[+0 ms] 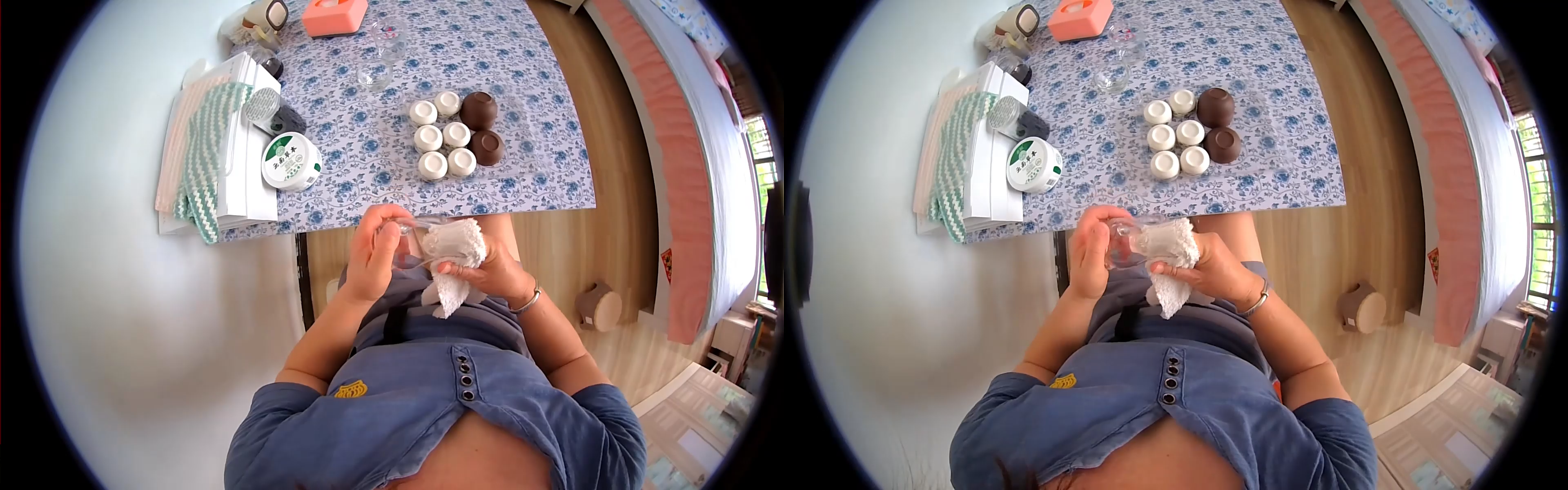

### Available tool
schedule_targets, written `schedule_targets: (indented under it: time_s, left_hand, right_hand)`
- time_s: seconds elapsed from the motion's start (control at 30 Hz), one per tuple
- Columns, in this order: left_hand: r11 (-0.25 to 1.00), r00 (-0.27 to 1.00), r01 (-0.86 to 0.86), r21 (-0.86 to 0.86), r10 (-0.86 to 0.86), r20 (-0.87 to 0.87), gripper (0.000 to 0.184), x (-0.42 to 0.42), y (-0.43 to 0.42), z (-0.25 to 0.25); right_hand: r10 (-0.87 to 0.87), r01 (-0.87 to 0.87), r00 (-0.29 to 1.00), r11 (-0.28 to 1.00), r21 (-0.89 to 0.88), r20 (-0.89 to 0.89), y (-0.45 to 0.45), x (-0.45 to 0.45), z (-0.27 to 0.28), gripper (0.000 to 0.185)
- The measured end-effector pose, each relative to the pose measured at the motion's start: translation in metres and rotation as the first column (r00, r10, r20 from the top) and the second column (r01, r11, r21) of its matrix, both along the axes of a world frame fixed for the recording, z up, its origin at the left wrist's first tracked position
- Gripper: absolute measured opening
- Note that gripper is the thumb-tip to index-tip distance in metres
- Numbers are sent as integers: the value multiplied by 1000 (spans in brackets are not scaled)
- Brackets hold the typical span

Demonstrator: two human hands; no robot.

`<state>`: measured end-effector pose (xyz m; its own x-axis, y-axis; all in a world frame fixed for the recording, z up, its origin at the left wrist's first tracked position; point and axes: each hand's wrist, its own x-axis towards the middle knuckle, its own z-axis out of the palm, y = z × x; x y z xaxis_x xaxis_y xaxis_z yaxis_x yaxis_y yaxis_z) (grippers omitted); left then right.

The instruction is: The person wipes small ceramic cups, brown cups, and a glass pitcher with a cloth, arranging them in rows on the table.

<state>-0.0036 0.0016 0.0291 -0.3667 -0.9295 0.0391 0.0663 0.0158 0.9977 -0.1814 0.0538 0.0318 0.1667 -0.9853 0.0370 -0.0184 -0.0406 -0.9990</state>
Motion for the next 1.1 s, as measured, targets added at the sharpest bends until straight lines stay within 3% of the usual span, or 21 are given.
schedule_targets:
  time_s: [0.03, 0.1, 0.17, 0.23, 0.33, 0.37, 0.4, 0.43, 0.5, 0.6, 0.63, 0.67, 0.7, 0.77, 0.8, 0.9, 0.93, 0.97, 1.03, 1.07, 1.1]
  left_hand:
    - [1000, 1000, 3, 0, -3, -1, 36, 5, -4, 1]
    - [795, 990, 131, 592, -130, -45, 37, 10, -15, 4]
    - [720, 986, 163, 674, -151, -76, 38, 12, -20, -3]
    - [617, 973, 211, 758, -209, -101, 42, 13, -22, -7]
    - [758, 991, 94, 646, -12, -130, 40, 1, -11, 8]
    - [758, 991, 93, 645, -10, -130, 40, 1, -8, 5]
    - [949, 996, 78, 307, -57, -75, 38, 0, -6, 3]
    - [994, 997, 80, -80, -81, -6, 37, 0, -3, 2]
    - [991, 984, 124, -48, -129, -121, 35, 0, 3, 0]
    - [980, 979, 197, 19, -198, 54, 45, 6, -7, -3]
    - [903, 962, 261, 340, -271, -20, 44, 6, -11, 4]
    - [721, 943, 313, 618, -313, -112, 42, 6, -15, 8]
    - [722, 944, 310, 619, -311, -110, 42, 7, -20, 8]
    - [378, 882, 437, 816, -356, -308, 40, 9, -25, 3]
    - [379, 881, 438, 815, -359, -307, 40, 9, -23, -8]
    - [366, 802, 597, 714, -288, -523, 46, 1, -15, -32]
    - [724, 907, 413, 553, -275, -318, 50, -7, -10, -31]
    - [948, 978, 191, 254, -163, -128, 55, -11, -7, -28]
    - [947, 966, 259, 192, -252, -59, 63, -5, -8, -4]
    - [936, 951, 308, -173, -300, 71, 60, -7, -11, 0]
    - [786, 932, 362, -501, -295, 210, 59, -8, -12, 3]
  right_hand:
    - [35, -41, 989, 998, -39, -140, 0, -3, -7, 24]
    - [66, -87, 958, 994, -66, -278, 1, -7, -12, 22]
    - [48, -239, 839, 927, -287, -543, -2, -10, -14, 21]
    - [37, -231, 841, 927, -296, -539, -1, -9, -15, 20]
    - [-31, -142, 894, 926, -349, -446, 0, -7, -15, 22]
    - [-16, -71, 942, 967, -245, -334, 1, -8, -9, 23]
    - [-17, -11, 976, 991, -130, -216, 1, -8, -1, 24]
    - [-19, -10, 976, 991, -132, -217, 0, -9, 2, 24]
    - [45, -44, 997, 999, 32, -60, 0, -12, 9, 25]
    - [147, -149, 969, 989, 8, -198, -2, -21, 7, 27]
    - [206, -217, 938, 976, -10, -278, -3, -24, 5, 28]
    - [207, -218, 939, 976, -8, -276, -3, -26, 4, 28]
    - [229, -265, 926, 960, -87, -301, -4, -28, 7, 29]
    - [248, -313, 912, 936, -164, -326, -5, -29, 5, 29]
    - [210, -314, 899, 921, -230, -384, -5, -30, 2, 30]
    - [104, -223, 925, 927, -302, -366, -3, -29, -2, 31]
    - [44, -134, 957, 945, -299, -288, -1, -26, -2, 33]
    - [46, -136, 956, 944, -301, -288, 1, -25, -3, 33]
    - [-49, 51, 999, 993, -108, 19, 5, -21, -4, 34]
    - [-129, 131, 991, 991, -42, 31, 8, -21, 0, 32]
    - [-130, 131, 991, 990, -42, 32, 8, -23, 3, 32]
